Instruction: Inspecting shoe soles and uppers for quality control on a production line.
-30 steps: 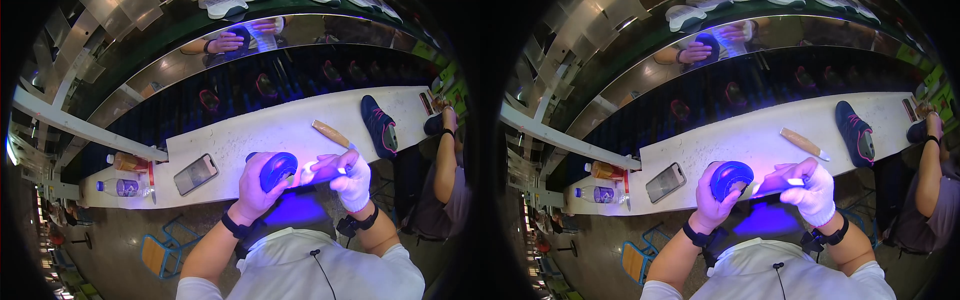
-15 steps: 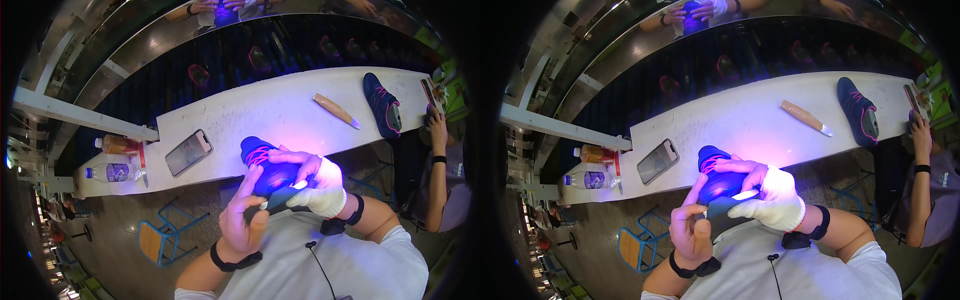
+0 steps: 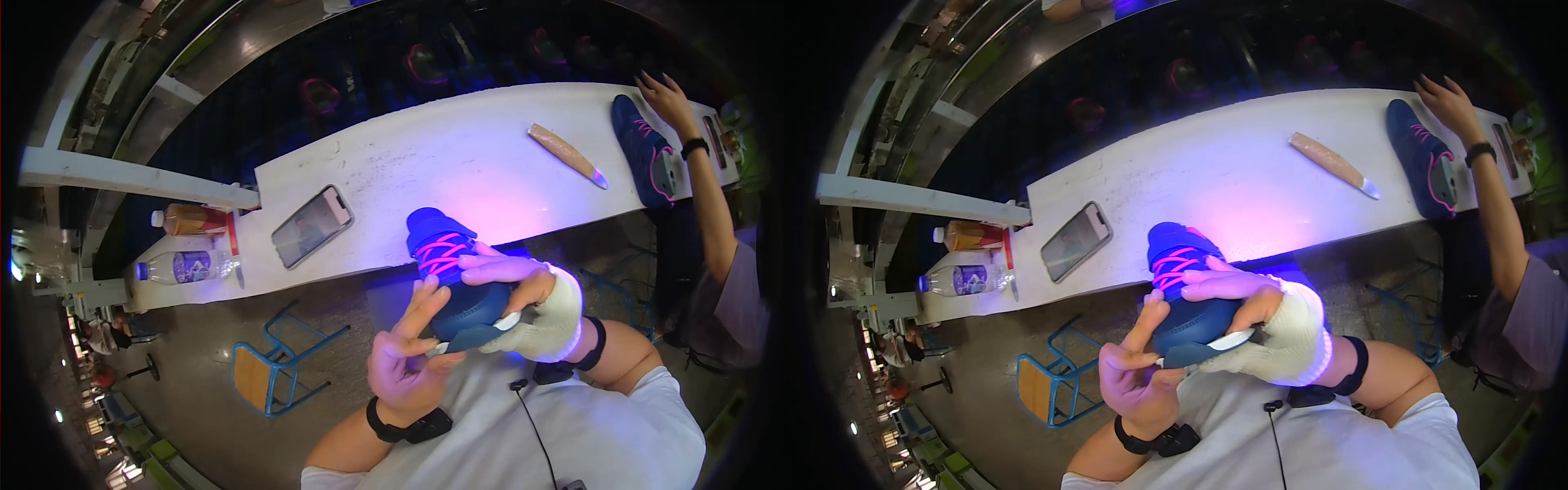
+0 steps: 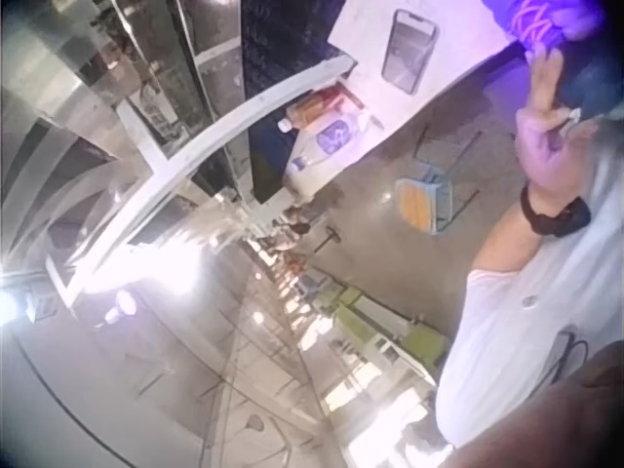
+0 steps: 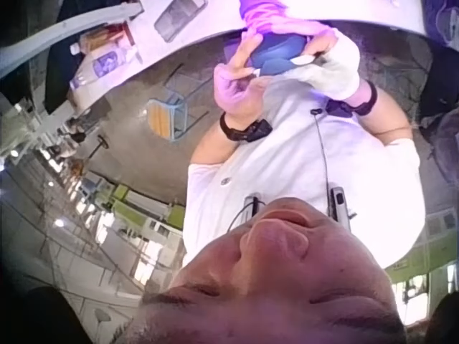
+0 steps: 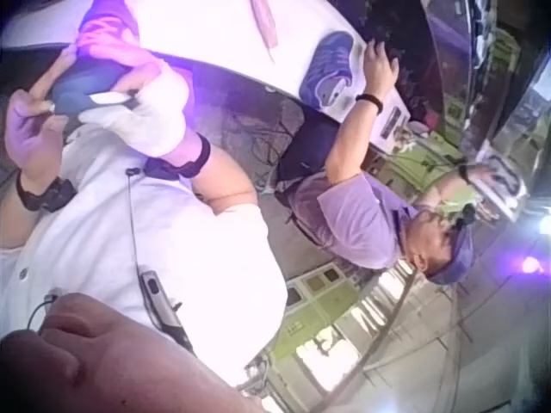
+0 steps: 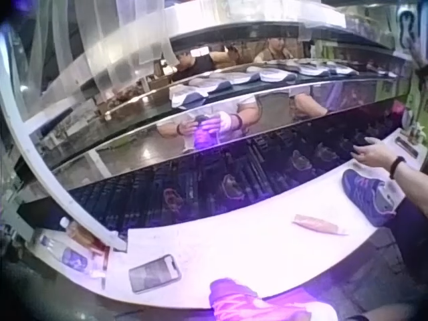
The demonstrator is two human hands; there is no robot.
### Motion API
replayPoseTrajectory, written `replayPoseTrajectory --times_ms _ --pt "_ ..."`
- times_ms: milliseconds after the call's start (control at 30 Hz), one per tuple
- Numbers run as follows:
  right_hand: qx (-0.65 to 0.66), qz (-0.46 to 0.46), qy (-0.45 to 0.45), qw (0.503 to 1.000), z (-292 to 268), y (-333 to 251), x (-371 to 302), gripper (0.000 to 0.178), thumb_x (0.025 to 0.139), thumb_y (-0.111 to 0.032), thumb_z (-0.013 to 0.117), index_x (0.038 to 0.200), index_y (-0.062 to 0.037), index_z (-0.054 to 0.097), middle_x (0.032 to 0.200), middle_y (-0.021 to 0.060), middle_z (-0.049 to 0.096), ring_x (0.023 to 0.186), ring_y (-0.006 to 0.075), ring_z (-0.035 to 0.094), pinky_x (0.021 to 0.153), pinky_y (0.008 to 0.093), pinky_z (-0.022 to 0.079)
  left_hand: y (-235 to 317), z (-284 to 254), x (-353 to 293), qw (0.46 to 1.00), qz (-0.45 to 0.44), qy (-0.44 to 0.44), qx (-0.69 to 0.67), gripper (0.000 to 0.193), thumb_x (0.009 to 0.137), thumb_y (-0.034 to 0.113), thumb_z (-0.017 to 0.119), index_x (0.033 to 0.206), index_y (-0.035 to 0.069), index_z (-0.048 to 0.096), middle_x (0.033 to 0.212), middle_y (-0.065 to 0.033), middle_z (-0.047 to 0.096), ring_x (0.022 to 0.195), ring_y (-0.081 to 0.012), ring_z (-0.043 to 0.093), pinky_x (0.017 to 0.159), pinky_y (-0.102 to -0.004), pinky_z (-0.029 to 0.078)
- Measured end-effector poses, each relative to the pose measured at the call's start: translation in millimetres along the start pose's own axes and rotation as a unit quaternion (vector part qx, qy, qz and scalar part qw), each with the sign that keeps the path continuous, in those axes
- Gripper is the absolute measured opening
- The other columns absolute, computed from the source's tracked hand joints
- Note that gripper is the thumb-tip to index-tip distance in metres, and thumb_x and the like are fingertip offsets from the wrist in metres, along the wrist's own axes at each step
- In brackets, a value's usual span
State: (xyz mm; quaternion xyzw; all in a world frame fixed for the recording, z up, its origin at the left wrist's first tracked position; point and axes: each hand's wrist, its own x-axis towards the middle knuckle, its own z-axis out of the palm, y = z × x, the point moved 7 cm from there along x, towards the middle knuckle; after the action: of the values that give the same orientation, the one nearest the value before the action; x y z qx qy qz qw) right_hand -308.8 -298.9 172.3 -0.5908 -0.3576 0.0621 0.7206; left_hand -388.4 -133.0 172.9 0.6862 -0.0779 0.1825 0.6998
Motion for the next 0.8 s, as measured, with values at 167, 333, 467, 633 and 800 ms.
replayPoseTrajectory --times_ms 167,333,467,633,800 --pt "-0.068 0.023 -0.063 0.995 4.5 -2.3 10.7 0.035 0.076 -0.017 0.096 0.082 -0.0128 0.063 0.137 0.0157 0.069 0.132 0.0336 0.066 0.12 0.0565 0.042 16.9 -11.8 25.7 0.996 -0.064 -0.052 0.046 0.032 0.095 0.027 0.081 0.11 0.006 0.063 0.135 -0.025 0.064 0.132 -0.0427 0.055 0.116 -0.0538 0.036" --pt "-0.134 0.04 -0.036 0.989 1.1 3.7 17.7 0.043 0.067 -0.02 0.103 0.075 -0.0093 0.061 0.135 0.0207 0.067 0.125 0.0348 0.069 0.104 0.0476 0.056 15.3 -9.7 35.7 0.984 -0.045 -0.079 0.15 0.038 0.102 0.036 0.069 0.123 0.004 0.073 0.127 -0.0163 0.062 0.118 -0.0331 0.052 0.106 -0.0467 0.04" --pt "-0.278 -0.062 -0.008 0.959 6.1 14.4 22.9 0.043 0.064 -0.03 0.098 0.084 -0.0073 0.067 0.121 0.0159 0.074 0.108 0.0366 0.072 0.086 0.044 0.061 14.1 -22.9 35.7 0.998 -0.055 0.02 0.019 0.03 0.11 0.03 0.055 0.119 0.002 0.063 0.133 -0.0245 0.067 0.137 -0.0429 0.053 0.118 -0.0552 0.036" --pt "-0.334 -0.147 -0.053 0.929 21.7 36.8 20.7 0.035 0.067 -0.027 0.09 0.091 -0.0116 0.071 0.113 0.0122 0.073 0.092 0.0351 0.07 0.071 0.0454 0.059 29.5 -50.1 44.0 0.985 -0.112 -0.07 0.114 0.035 0.106 0.03 0.066 0.118 -0.003 0.063 0.127 -0.0269 0.073 0.137 -0.0473 0.058 0.119 -0.0581 0.039" --pt "-0.276 -0.198 -0.064 0.938 26.5 42.7 19.9 0.039 0.069 -0.036 0.086 0.096 -0.013 0.071 0.103 0.0096 0.07 0.082 0.032 0.066 0.059 0.0444 0.054 25.9 -43.1 46.5 0.94 -0.057 -0.172 0.288 0.072 0.061 0.035 0.102 0.114 -0.003 0.072 0.117 -0.0218 0.078 0.116 -0.0424 0.073 0.111 -0.059 0.05"
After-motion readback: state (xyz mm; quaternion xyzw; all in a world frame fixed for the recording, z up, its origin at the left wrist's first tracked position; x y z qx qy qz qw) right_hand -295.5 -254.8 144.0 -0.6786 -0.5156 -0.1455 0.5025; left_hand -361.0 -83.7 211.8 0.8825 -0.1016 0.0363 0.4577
